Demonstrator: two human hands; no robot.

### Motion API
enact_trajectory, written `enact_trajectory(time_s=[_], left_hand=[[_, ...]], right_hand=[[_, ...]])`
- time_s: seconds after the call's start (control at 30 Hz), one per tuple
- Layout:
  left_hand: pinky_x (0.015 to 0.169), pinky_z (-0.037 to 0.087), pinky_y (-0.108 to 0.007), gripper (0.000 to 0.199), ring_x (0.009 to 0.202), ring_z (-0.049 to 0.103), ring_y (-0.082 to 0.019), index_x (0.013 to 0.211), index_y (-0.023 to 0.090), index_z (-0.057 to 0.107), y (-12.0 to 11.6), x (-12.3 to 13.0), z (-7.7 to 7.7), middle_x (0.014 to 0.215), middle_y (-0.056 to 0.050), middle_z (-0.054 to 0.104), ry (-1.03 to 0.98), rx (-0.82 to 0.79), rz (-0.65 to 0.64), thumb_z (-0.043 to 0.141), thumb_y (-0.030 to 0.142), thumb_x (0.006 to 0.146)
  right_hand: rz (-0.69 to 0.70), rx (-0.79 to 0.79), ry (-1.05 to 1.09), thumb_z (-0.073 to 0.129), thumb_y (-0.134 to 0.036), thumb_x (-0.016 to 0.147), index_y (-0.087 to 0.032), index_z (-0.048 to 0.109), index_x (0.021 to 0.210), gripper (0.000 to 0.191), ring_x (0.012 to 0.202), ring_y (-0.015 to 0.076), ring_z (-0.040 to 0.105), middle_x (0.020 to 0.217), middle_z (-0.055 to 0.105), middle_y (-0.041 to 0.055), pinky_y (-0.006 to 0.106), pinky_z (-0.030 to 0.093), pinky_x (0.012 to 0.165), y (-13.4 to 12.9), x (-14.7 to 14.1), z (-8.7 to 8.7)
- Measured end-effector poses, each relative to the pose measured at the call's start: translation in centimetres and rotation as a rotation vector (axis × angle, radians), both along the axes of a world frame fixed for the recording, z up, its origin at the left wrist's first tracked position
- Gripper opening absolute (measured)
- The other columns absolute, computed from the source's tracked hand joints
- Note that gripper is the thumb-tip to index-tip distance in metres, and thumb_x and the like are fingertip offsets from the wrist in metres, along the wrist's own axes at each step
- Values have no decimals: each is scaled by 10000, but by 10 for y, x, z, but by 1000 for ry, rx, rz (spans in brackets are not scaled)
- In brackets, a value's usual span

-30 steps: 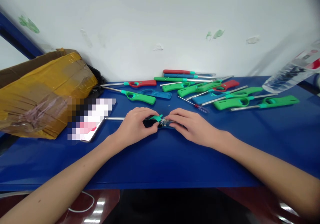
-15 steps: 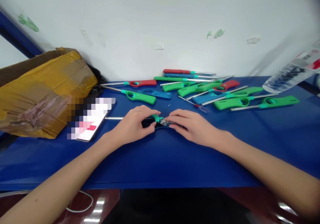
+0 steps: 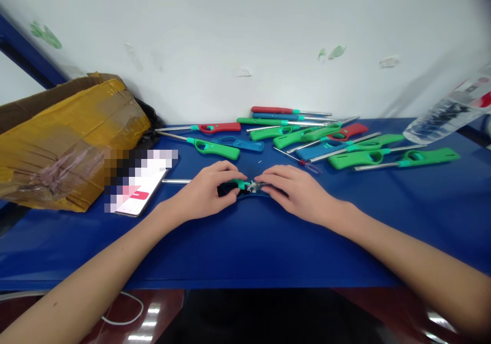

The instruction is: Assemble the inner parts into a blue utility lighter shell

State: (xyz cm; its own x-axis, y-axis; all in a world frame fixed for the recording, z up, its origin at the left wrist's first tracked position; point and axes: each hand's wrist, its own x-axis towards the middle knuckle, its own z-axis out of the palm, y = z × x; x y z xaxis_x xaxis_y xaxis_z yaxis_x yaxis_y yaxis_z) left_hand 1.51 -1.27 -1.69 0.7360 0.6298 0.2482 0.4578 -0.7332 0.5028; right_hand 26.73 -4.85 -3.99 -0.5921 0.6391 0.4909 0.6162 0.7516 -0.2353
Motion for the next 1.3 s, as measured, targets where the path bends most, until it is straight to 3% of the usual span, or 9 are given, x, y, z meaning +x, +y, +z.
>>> enact_trajectory(time_s=[0.4, 0.87, 1.3], left_hand=[[860, 544, -319, 293, 971, 611, -189, 1152, 215, 660, 0, 0, 2, 1102, -64, 621, -2, -54, -15, 560, 203, 877], [922, 513, -327, 310, 1034, 609, -201, 1186, 211, 664, 1, -5, 6, 1144, -71, 617, 26, 50, -21, 563, 212, 893], [823, 518, -297, 258, 979, 610, -191, 1121, 215, 648, 1, -6, 7, 1111, -64, 608, 63, 24, -20, 556, 181, 883]], right_hand=[[-13, -12, -1, 493, -217, 982, -174, 662, 1157, 248, 953, 235, 662, 1051, 711, 108, 405, 563, 841, -1, -1, 2], [-9, -10, 23, 478, -224, 989, -185, 669, 1150, 253, 950, 230, 665, 1048, 710, 108, 403, 574, 836, -1, -2, 2], [43, 16, 20, 481, -213, 988, -183, 666, 1148, 246, 950, 211, 655, 1071, 697, 104, 366, 572, 845, -2, -1, 3]])
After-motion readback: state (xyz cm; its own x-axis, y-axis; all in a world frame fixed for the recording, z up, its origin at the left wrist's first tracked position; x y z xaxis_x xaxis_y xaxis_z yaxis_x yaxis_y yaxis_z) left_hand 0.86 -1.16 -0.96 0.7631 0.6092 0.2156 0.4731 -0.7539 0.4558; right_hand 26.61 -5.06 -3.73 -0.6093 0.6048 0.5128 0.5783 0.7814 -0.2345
